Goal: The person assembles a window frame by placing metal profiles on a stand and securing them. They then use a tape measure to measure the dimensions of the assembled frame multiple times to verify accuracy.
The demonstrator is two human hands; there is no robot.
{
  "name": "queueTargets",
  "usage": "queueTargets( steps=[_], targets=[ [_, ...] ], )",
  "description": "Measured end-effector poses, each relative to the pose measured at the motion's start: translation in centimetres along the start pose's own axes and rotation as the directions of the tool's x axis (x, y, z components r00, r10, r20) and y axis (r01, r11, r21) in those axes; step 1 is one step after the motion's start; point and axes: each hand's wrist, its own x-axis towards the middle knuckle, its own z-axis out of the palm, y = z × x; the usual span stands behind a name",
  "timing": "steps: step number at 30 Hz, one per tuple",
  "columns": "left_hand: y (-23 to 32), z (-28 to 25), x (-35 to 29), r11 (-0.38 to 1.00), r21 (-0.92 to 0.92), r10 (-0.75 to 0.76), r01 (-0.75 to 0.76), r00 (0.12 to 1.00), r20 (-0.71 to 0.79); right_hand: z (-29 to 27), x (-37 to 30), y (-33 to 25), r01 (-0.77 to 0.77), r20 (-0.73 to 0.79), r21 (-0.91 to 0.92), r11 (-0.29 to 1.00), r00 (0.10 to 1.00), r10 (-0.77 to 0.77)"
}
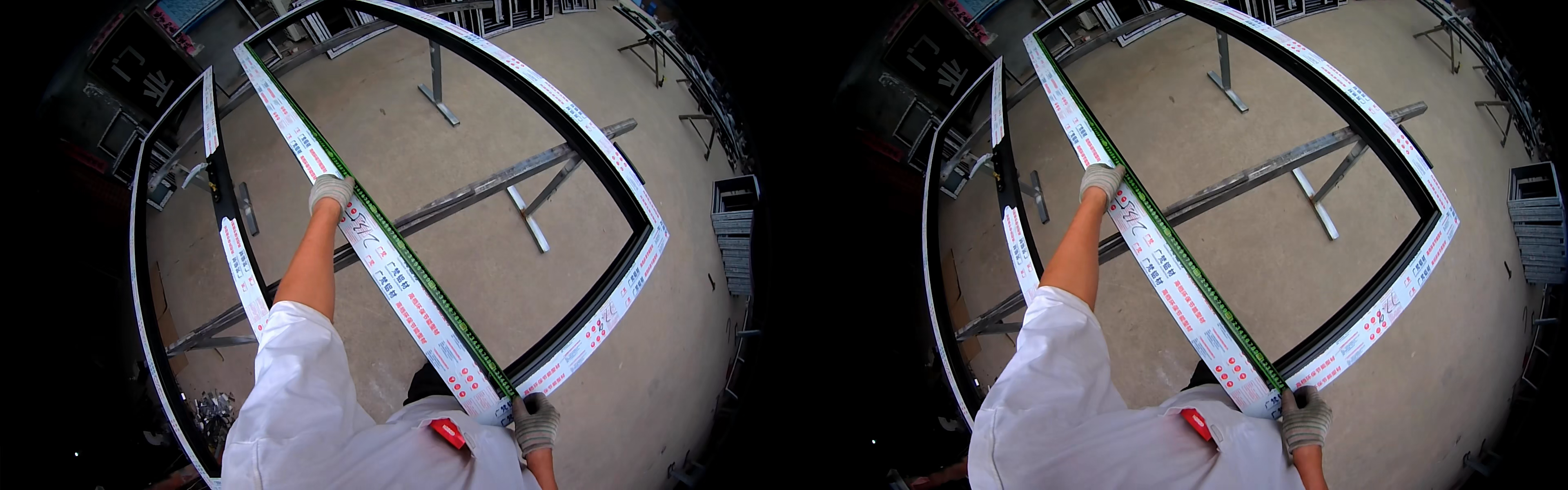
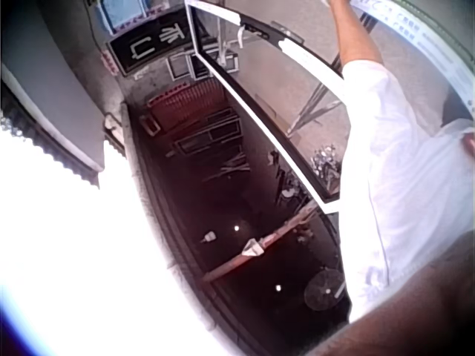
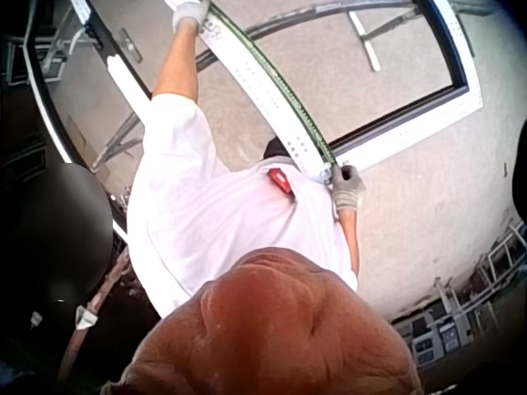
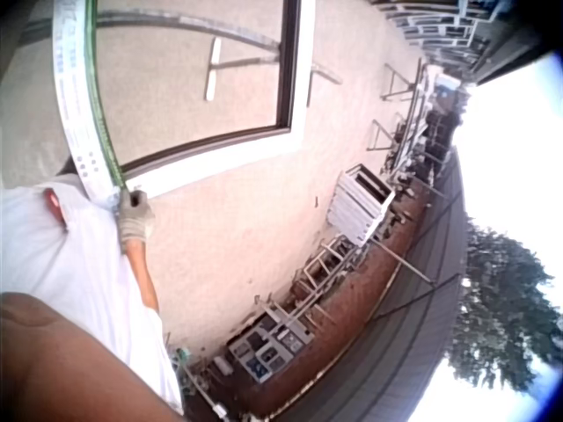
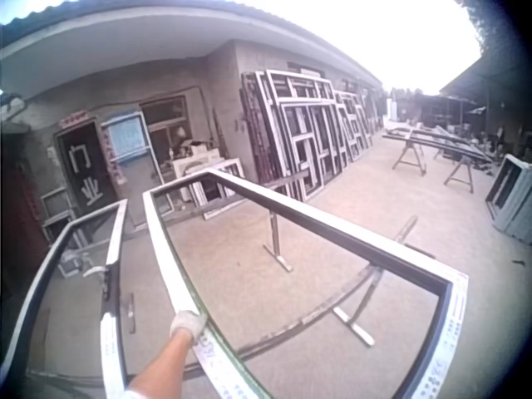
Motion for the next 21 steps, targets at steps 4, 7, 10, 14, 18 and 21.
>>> queueTargets(
  steps=[4, 7, 10, 14, 18, 21],
  targets=[
    [0.0, -0.3, -0.3, 1.000, 0.026, 0.003, -0.003, 1.000, 0.000, 0.2, 0.2, 0.7, 0.011, -0.001, 0.003, 1.000, 1.000, -0.011],
    [0.0, -0.5, 0.1, 0.998, 0.064, 0.005, -0.005, 1.000, 0.001, 0.3, 0.2, 0.7, 0.019, -0.002, 0.004, 1.000, 1.000, -0.019],
    [-0.1, -0.1, 0.1, 0.998, 0.059, -0.003, 0.003, 1.000, 0.007, 0.1, 0.1, 0.5, 0.032, -0.004, -0.030, 0.999, 0.999, -0.032],
    [-0.5, 0.2, 1.1, 0.999, 0.044, 0.006, -0.008, 0.999, 0.040, 0.3, 0.3, 0.9, -0.002, 0.007, 0.001, 1.000, 1.000, 0.002],
    [-1.2, 1.0, 2.9, 0.984, 0.151, 0.089, -0.090, 0.996, 0.015, 0.4, 0.7, 1.6, 0.020, 0.012, -0.018, 1.000, 1.000, -0.020],
    [-2.6, 0.8, 3.4, 0.995, -0.012, 0.098, -0.097, 0.993, 0.067, 0.2, 0.7, 1.1, 0.006, 0.013, -0.058, 0.998, 1.000, -0.006]
  ],
)
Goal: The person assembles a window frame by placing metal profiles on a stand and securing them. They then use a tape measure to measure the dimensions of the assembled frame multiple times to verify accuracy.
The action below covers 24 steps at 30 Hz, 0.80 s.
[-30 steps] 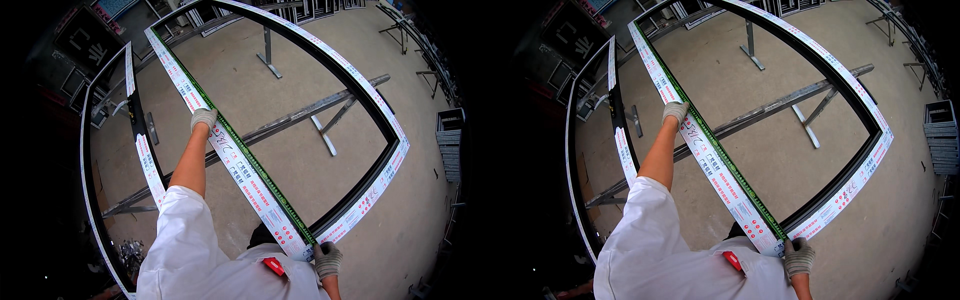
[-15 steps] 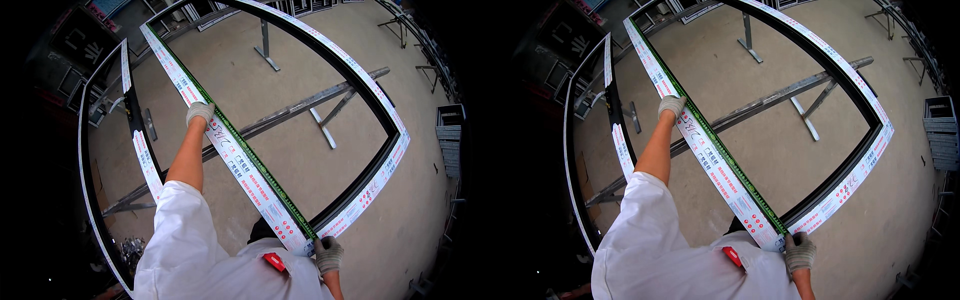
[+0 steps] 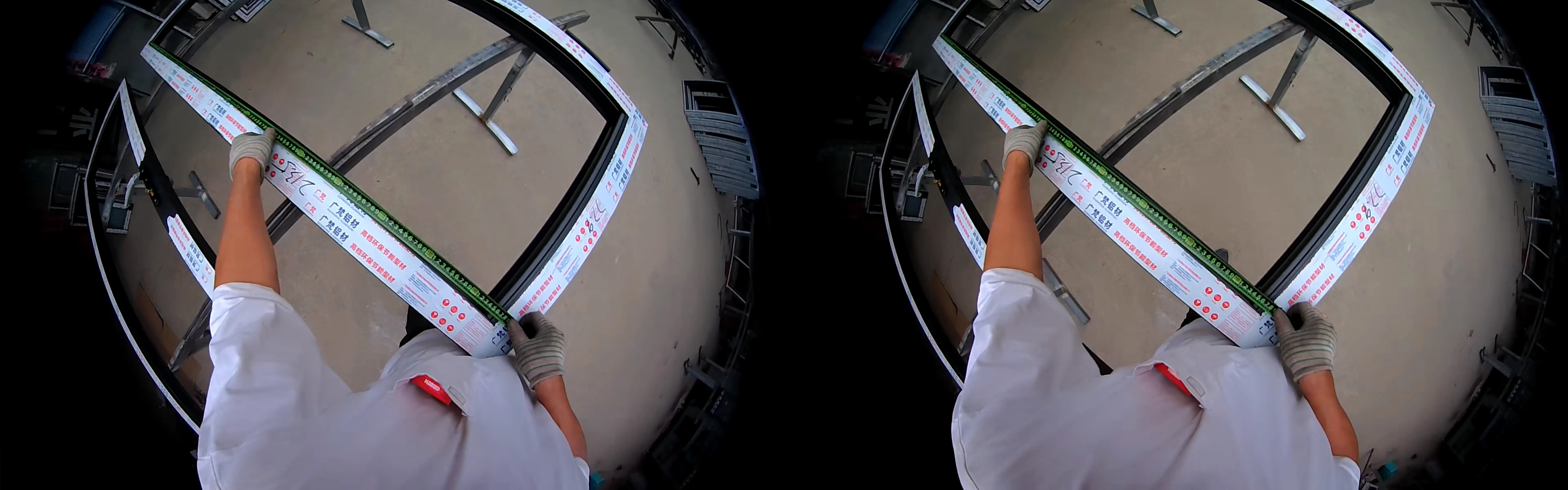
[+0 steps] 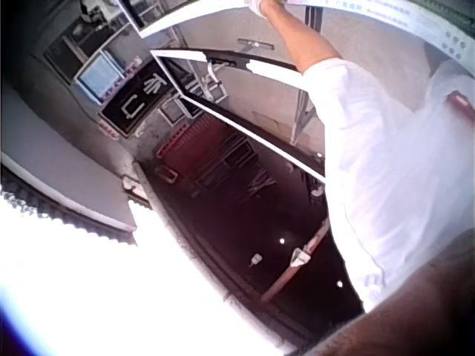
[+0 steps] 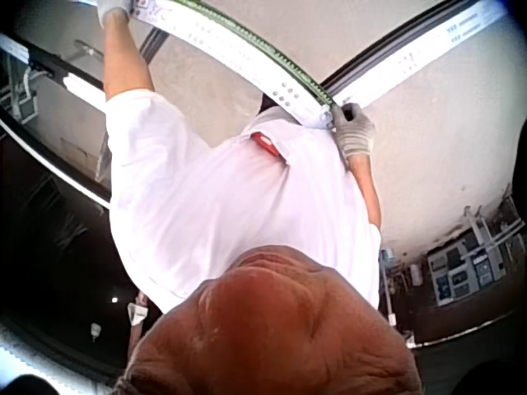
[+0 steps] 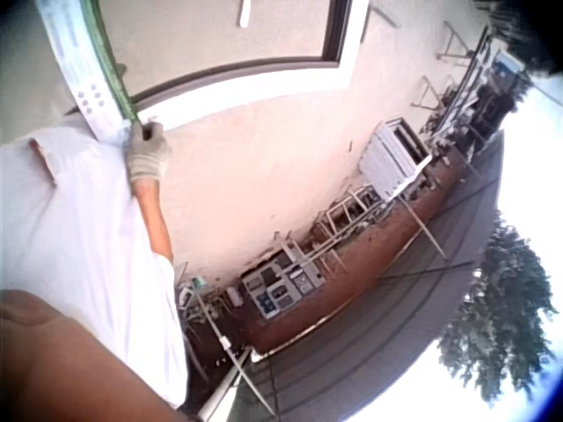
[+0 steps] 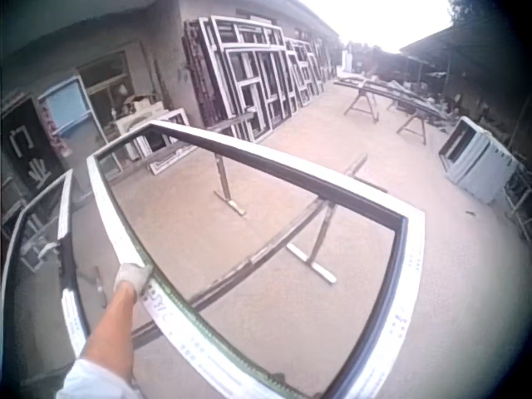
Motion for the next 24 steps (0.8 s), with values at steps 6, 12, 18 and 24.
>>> queueTargets(
  steps=[6, 12, 18, 24],
  targets=[
    [0.2, 0.1, -0.1, 0.999, 0.005, 0.036, -0.036, 0.999, -0.041, -0.5, 0.1, -0.9, -0.065, 0.048, 0.009, 0.998, 0.997, 0.065],
    [1.6, 0.0, -1.4, 1.000, -0.022, -0.012, 0.012, 1.000, -0.026, 0.0, 0.2, -0.4, -0.045, 0.026, 0.013, 0.999, 0.999, 0.044],
    [1.3, -0.4, -1.8, 0.993, 0.120, 0.005, 0.003, 0.998, -0.061, 0.0, 0.5, 0.3, -0.024, 0.038, 0.017, 1.000, 0.999, 0.023],
    [1.7, 0.1, -3.7, 0.945, 0.305, 0.176, -0.116, 0.969, -0.175, -0.3, 0.3, -0.2, -0.026, 0.044, 0.038, 0.999, 0.999, 0.025]
  ],
)
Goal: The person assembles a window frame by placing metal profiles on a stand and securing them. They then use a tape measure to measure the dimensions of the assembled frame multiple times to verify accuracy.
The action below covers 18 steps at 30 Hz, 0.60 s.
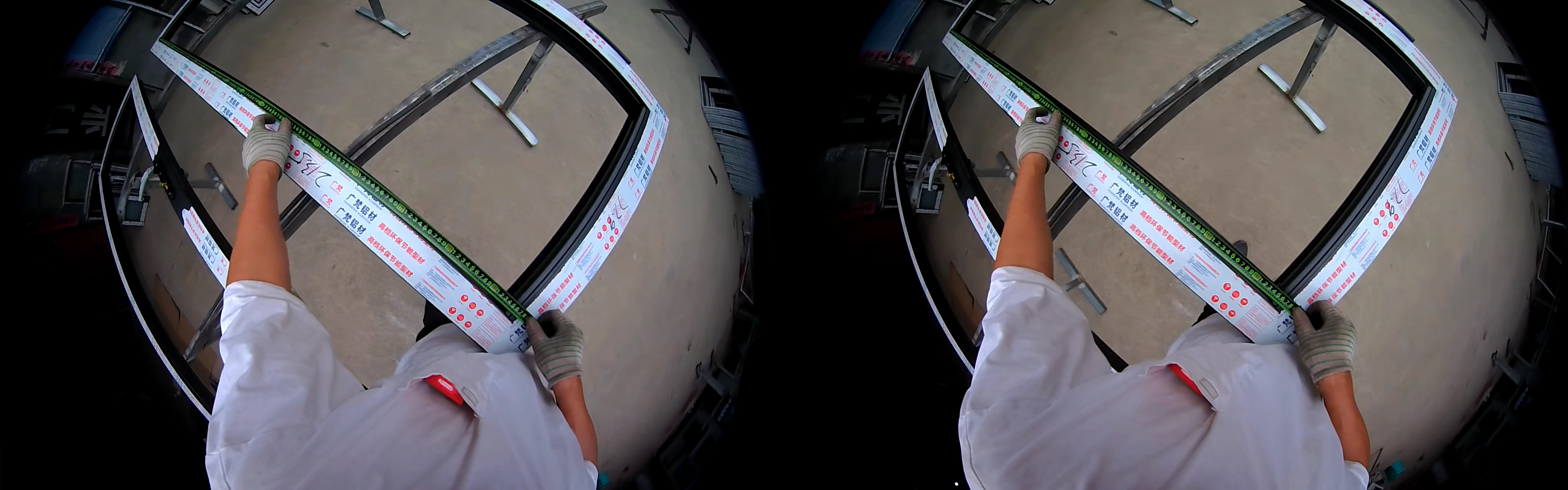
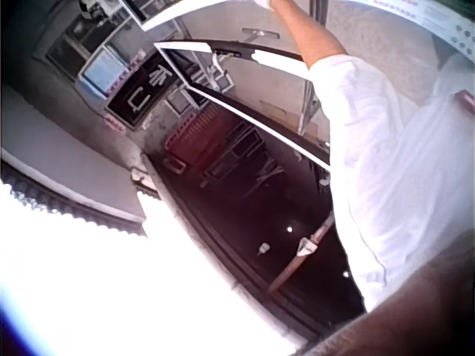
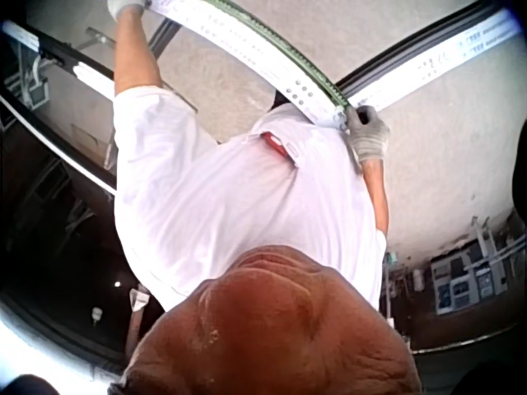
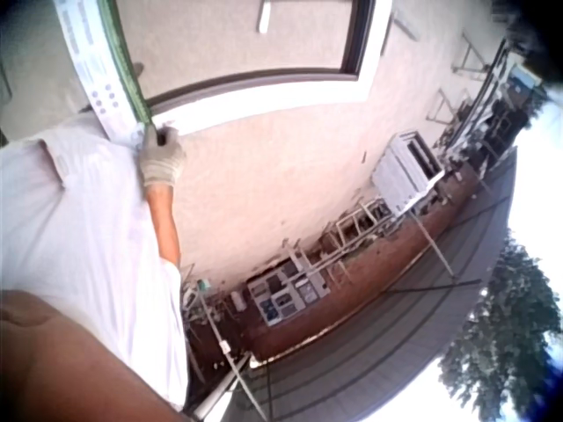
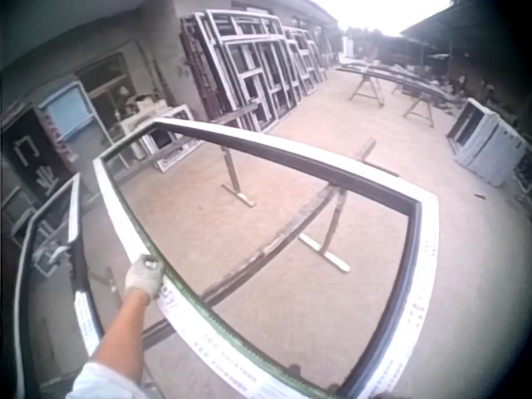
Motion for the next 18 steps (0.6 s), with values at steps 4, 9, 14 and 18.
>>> queueTargets(
  steps=[4, 9, 14, 18],
  targets=[
    [-0.3, -0.5, 1.0, 0.984, 0.107, 0.135, -0.143, 0.988, 0.078, 0.3, 0.1, 0.5, 0.016, -0.004, 0.028, 0.999, 1.000, -0.016],
    [1.6, -2.5, 0.7, 0.943, 0.215, 0.188, -0.254, 0.940, 0.283, -0.1, -0.2, -0.6, -0.010, 0.003, 0.030, 0.999, 1.000, 0.009],
    [1.2, -2.4, 1.6, 0.924, 0.210, 0.254, -0.319, 0.923, 0.289, 0.4, 0.1, 0.5, 0.011, -0.018, 0.021, 1.000, 1.000, -0.011],
    [1.1, -2.4, 1.7, 0.928, 0.184, 0.274, -0.325, 0.927, 0.255, 0.2, -0.1, 0.0, 0.002, -0.014, 0.041, 0.999, 1.000, -0.002]
  ],
)
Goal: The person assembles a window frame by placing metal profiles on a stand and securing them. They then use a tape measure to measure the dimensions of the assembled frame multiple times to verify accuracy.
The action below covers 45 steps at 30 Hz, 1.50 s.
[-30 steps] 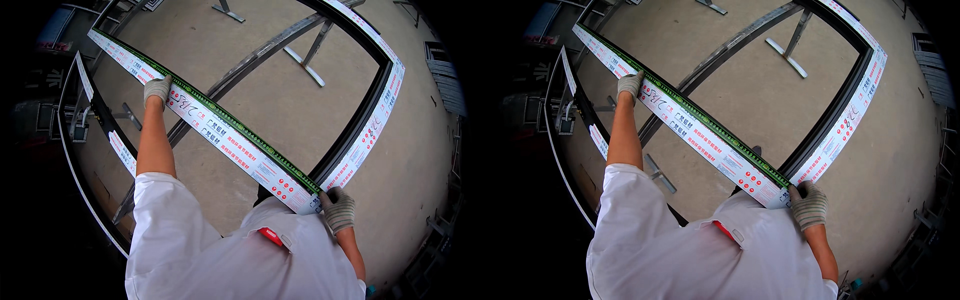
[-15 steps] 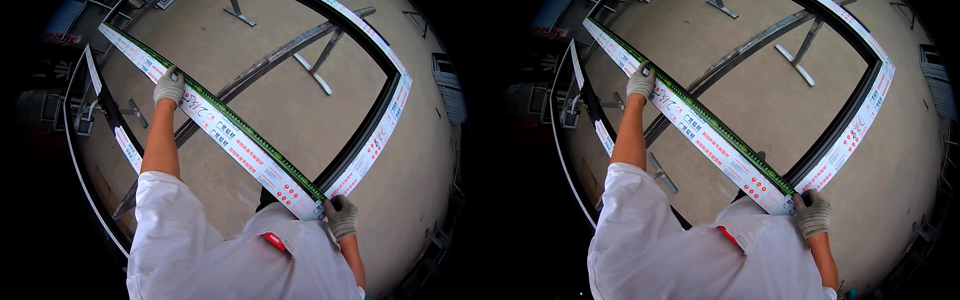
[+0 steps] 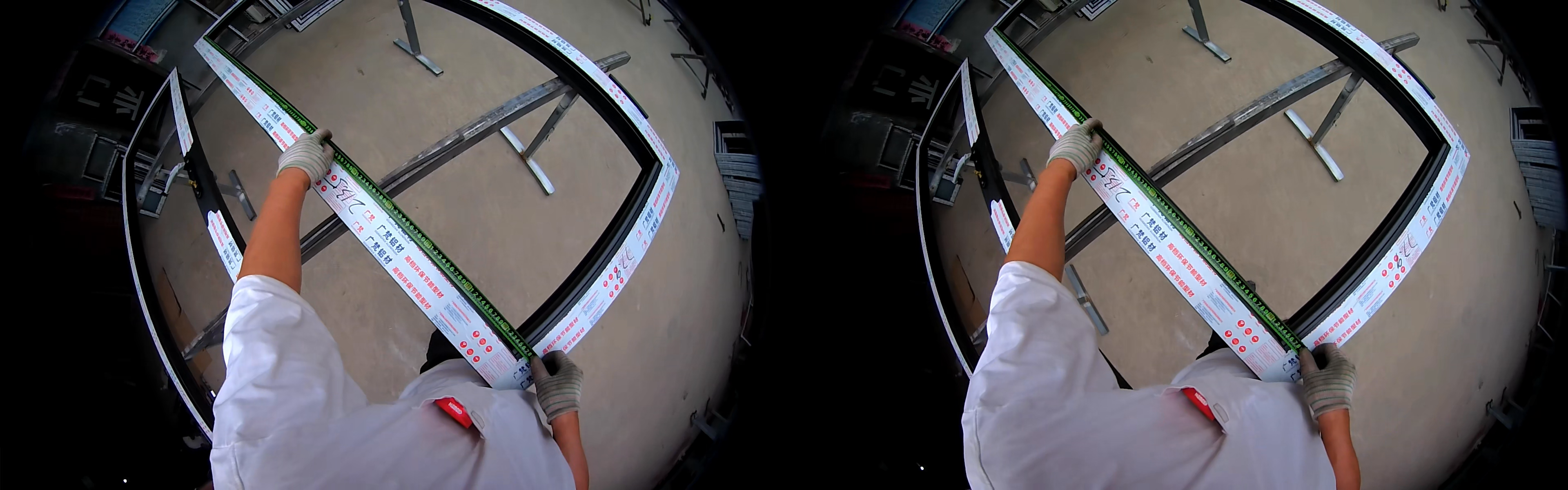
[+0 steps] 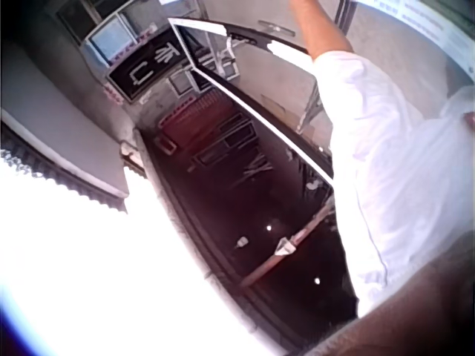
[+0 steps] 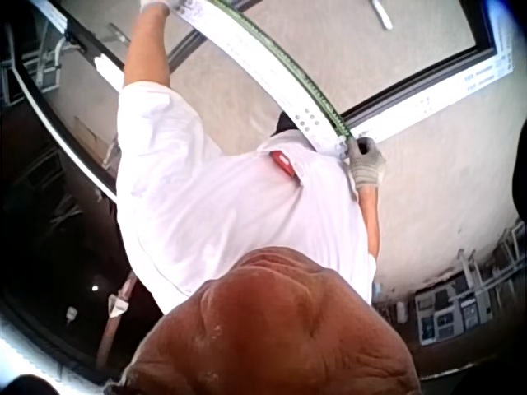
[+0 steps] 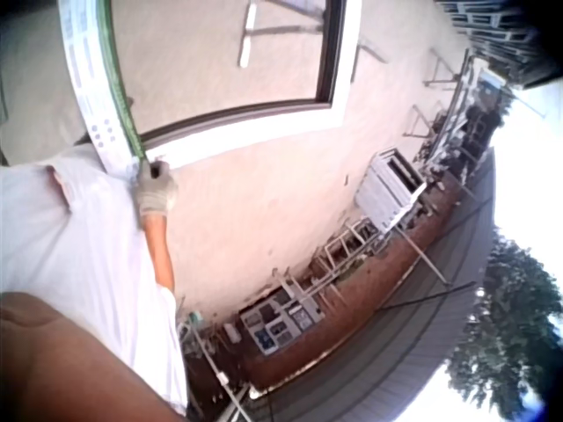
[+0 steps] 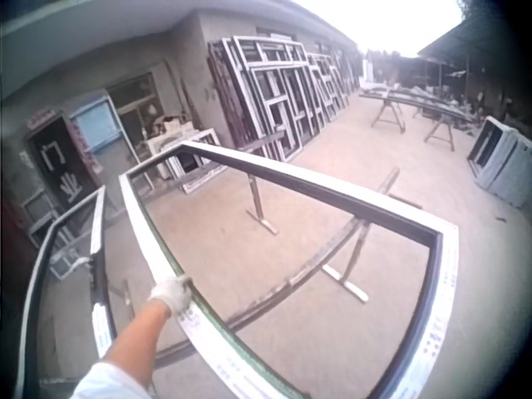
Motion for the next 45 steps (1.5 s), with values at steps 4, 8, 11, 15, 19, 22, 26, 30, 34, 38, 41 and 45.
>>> queueTargets(
  steps=[4, 8, 11, 15, 19, 22, 26, 30, 34, 38, 41, 45],
  targets=[
    [0.2, -0.2, -0.4, 1.000, -0.010, -0.003, 0.003, 0.999, -0.036, 0.1, 0.1, 0.3, 0.009, -0.009, -0.020, 1.000, 1.000, -0.009],
    [0.9, -1.1, -1.2, 1.000, 0.000, -0.028, 0.028, 1.000, 0.005, -0.2, -0.1, -0.4, -0.017, 0.000, -0.023, 1.000, 1.000, 0.017],
    [1.1, -1.2, -1.5, 1.000, -0.005, -0.025, 0.025, 0.999, -0.036, 0.0, 0.0, 0.1, -0.011, 0.000, -0.010, 1.000, 1.000, 0.011],
    [0.9, -1.2, -1.7, 1.000, -0.007, -0.013, 0.013, 0.998, -0.057, 0.0, 0.1, 0.3, 0.001, 0.001, -0.007, 1.000, 1.000, -0.001],
    [1.0, -1.3, -2.0, 0.997, -0.071, -0.026, 0.022, 0.998, -0.057, 0.2, 0.3, 0.9, 0.017, -0.005, 0.005, 1.000, 1.000, -0.017],
    [0.5, -0.8, -1.9, 1.000, -0.021, 0.000, -0.003, 0.993, -0.115, 0.1, 0.2, 0.6, 0.023, -0.011, -0.004, 1.000, 1.000, -0.023],
    [0.5, -0.9, -1.9, 0.999, -0.026, -0.029, 0.027, 0.996, -0.081, 0.2, 0.2, 0.8, 0.024, -0.018, 0.011, 1.000, 1.000, -0.024],
    [0.3, -0.9, -2.0, 0.999, -0.032, -0.044, 0.041, 0.994, -0.099, 0.2, 0.0, 0.4, 0.024, -0.034, -0.013, 1.000, 0.999, -0.024],
    [0.3, -0.7, -2.3, 0.998, -0.044, -0.045, 0.040, 0.991, -0.124, 0.1, 0.0, 0.3, 0.029, -0.042, -0.035, 0.999, 0.999, -0.030],
    [0.4, -1.0, -2.3, 0.996, -0.087, -0.041, 0.032, 0.995, -0.096, 0.3, -0.1, 0.9, 0.021, -0.023, -0.008, 1.000, 1.000, -0.021],
    [-0.1, -0.4, -2.2, 0.997, -0.071, 0.003, -0.015, 0.986, -0.166, 0.8, -0.4, 1.4, 0.019, -0.012, 0.012, 1.000, 1.000, -0.019],
    [0.4, -1.0, -2.4, 0.997, -0.075, -0.027, 0.019, 0.994, -0.102, 1.1, -0.6, 1.8, 0.012, -0.005, 0.037, 0.999, 1.000, -0.011]
  ],
)
